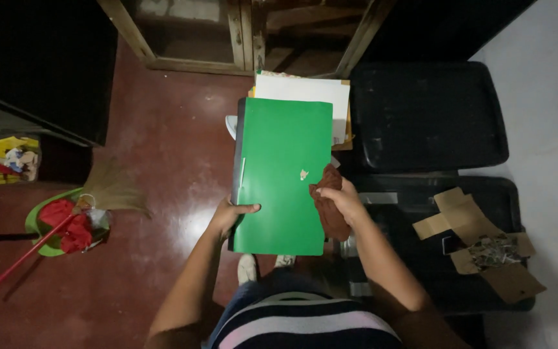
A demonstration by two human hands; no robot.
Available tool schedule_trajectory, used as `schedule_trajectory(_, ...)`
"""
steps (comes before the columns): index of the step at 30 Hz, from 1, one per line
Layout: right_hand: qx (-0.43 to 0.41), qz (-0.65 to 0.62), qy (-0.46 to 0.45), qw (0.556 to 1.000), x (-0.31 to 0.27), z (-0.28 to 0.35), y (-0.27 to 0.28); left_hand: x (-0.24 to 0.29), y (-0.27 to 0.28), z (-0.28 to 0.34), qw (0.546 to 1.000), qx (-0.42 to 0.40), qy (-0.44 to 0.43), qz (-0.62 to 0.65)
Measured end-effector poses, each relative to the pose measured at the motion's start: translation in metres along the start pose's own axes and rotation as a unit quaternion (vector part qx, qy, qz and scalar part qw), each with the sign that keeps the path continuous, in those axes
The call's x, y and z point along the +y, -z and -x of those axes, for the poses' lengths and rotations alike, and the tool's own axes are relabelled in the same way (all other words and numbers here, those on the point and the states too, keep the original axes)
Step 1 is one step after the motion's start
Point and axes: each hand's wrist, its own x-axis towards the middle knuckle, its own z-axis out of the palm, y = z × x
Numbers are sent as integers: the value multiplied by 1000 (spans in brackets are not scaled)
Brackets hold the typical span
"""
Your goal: Dusting and wiping down school folders and documents using a cleaning cloth.
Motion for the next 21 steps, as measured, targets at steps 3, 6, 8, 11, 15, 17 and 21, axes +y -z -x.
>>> schedule_trajectory(3,11,13,-19,1000,35,-19,2,-23,13,-22,1000,-4,6,-13)
schedule_trajectory(6,37,15,-6,999,18,-3,-9,-14,16,-22,1000,-25,-7,11)
schedule_trajectory(8,43,20,-12,999,28,-9,-11,17,2,3,999,-31,-9,-37)
schedule_trajectory(11,60,34,-31,997,34,-10,-13,7,3,-13,989,-31,-21,-145)
schedule_trajectory(15,73,41,-70,994,66,-30,-2,17,4,-12,986,-28,-80,-147)
schedule_trajectory(17,78,35,-76,993,76,-40,4,1,13,-33,985,-18,-78,-150)
schedule_trajectory(21,109,92,-47,989,80,-47,22,6,8,-29,981,12,-54,-187)
